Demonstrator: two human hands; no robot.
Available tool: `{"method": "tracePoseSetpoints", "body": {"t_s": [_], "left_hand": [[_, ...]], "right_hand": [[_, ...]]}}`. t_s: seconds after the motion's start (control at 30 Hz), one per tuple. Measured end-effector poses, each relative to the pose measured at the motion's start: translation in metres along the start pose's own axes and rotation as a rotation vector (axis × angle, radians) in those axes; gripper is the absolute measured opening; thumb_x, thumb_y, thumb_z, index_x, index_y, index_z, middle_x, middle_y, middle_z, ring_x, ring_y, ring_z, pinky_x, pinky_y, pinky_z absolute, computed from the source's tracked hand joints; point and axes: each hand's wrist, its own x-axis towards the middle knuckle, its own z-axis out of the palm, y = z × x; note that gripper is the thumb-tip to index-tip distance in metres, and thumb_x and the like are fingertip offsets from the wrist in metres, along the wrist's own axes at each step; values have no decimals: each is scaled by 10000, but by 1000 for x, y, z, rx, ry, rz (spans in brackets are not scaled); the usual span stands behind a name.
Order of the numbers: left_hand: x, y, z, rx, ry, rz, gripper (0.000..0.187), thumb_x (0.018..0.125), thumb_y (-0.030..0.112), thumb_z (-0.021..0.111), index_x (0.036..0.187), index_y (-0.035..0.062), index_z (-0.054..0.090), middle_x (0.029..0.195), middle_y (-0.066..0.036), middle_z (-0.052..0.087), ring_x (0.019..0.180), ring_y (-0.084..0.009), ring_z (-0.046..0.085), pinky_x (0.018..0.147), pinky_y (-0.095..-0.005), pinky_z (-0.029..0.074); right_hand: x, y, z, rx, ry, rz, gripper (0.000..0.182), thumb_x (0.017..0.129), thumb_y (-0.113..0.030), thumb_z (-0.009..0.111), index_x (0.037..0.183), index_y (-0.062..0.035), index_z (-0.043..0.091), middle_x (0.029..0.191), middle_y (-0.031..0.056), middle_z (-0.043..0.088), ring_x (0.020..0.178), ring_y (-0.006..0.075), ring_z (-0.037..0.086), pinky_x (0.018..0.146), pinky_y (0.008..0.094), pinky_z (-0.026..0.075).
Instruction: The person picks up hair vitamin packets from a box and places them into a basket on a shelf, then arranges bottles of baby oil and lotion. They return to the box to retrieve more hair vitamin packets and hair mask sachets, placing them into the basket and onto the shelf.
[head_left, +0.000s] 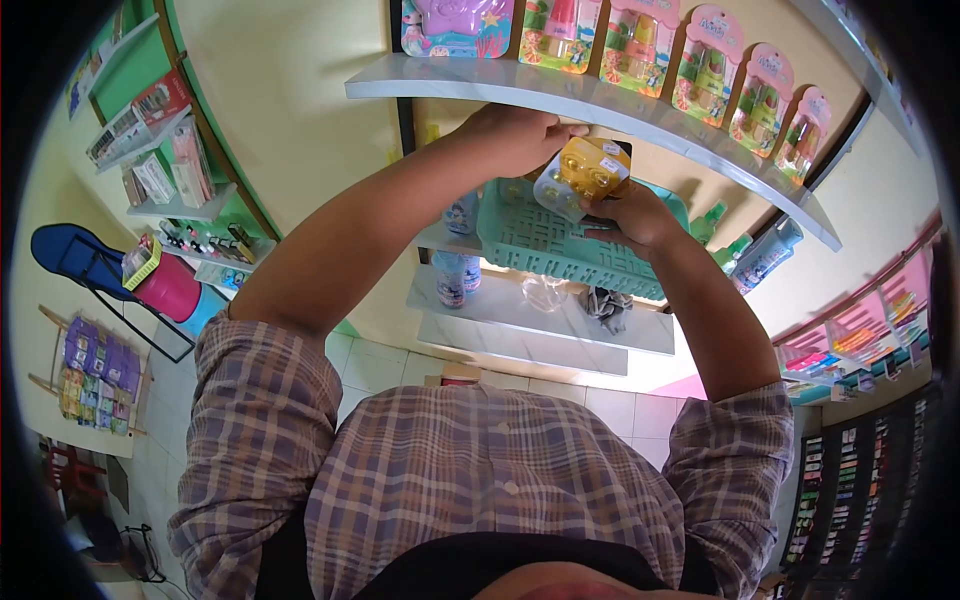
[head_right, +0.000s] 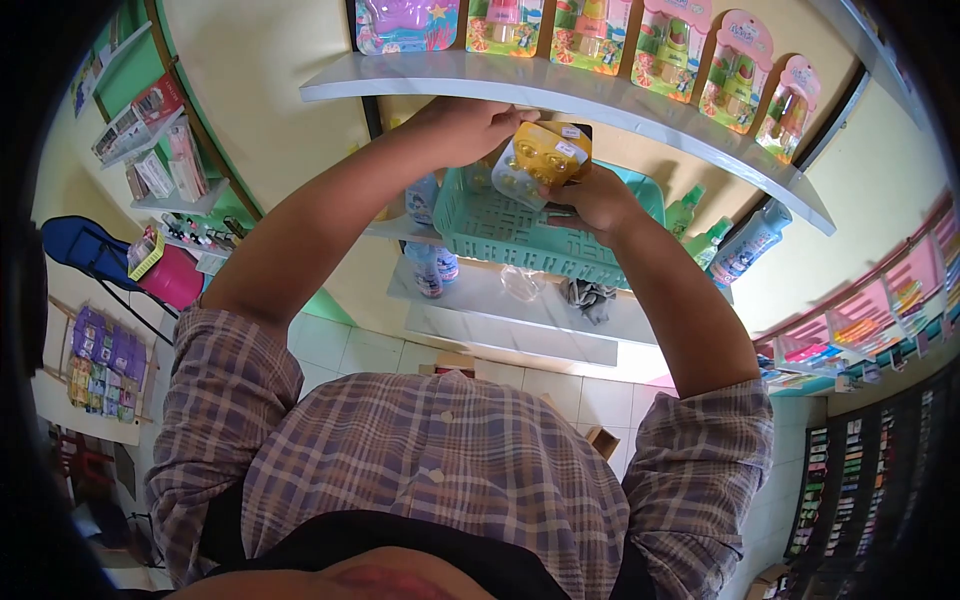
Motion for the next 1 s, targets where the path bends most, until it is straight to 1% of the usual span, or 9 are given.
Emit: {"method": "tracePoseSetpoints", "body": {"t_s": [0.17, 0.23, 0.4, 0.47, 0.5, 0.8, 0.83, 0.93, 1.0], "left_hand": [[1, -8, 2, -305, 134, 99, 353, 977, 423, 589, 1060, 89, 669, 888, -91, 684, 801, -230, 659, 738, -370, 516], [2, -3, -8, -230, -129, -112, 320, 921, 373, 685, 1065, 89, 656, 869, -67, 689, 798, -203, 662, 743, -361, 515], [-2, -8, -8, -177, -155, -1, 247, 816, 227, 794, 983, 86, 678, 894, -50, 709, 798, -181, 666, 726, -347, 519], [2, -18, -3, -49, -167, -38, 185, 822, 208, 777, 919, 78, 689, 918, -65, 717, 821, -199, 680, 732, -356, 521], [1, -17, -5, -47, -163, -39, 185, 822, 208, 777, 919, 78, 689, 918, -65, 717, 821, -199, 680, 732, -356, 521], [-6, -5, -6, 267, -76, -121, 136, 815, 120, 727, 925, 41, 728, 979, -182, 702, 938, -317, 686, 827, -427, 549], [-6, -7, -1, 297, -11, -94, 153, 813, 119, 719, 940, 33, 731, 984, -192, 701, 952, -328, 686, 835, -434, 550], [-6, -7, 1, 345, -9, -51, 183, 839, 88, 649, 983, 7, 730, 1054, -205, 688, 1002, -342, 677, 855, -444, 555], [-6, -4, 0, 356, -75, -29, 214, 867, 58, 586, 1011, -13, 726, 1120, -209, 677, 1038, -345, 670, 866, -447, 558]], "right_hand": [[-9, -11, 11, -76, 53, -5, 409, 883, -71, 735, 1251, -44, 559, 1128, 79, 640, 969, 188, 665, 807, 335, 627], [-2, -8, 11, -91, 58, -38, 399, 874, -83, 748, 1233, -43, 579, 1096, 76, 652, 929, 188, 675, 779, 327, 631], [11, -7, 17, -291, 69, -133, 380, 851, -137, 784, 1183, -38, 628, 996, 73, 687, 806, 167, 696, 701, 304, 628], [12, -10, 19, -642, 133, -196, 392, 848, -181, 792, 1176, -31, 638, 977, 78, 696, 776, 142, 698, 656, 281, 607], [11, -4, 19, -562, 157, -273, 452, 827, -338, 799, 1125, -15, 695, 836, 77, 699, 660, 137, 657, 566, 301, 557], [6, -3, -6, -365, 172, -193, 452, 838, -256, 746, 1192, 11, 657, 1023, 88, 712, 932, 172, 645, 877, 305, 490], [5, -1, -8, -432, 195, -239, 474, 863, -326, 726, 1243, -56, 641, 940, 25, 683, 784, 112, 620, 673, 281, 492], [-8, -10, -13, -475, 175, -184, 477, 806, -265, 813, 1186, -5, 684, 1032, 90, 714, 963, 171, 649, 881, 319, 491], [-3, -10, -18, -547, 198, -196, 489, 790, -265, 835, 1183, -13, 689, 1025, 85, 714, 955, 168, 654, 851, 326, 516]]}}
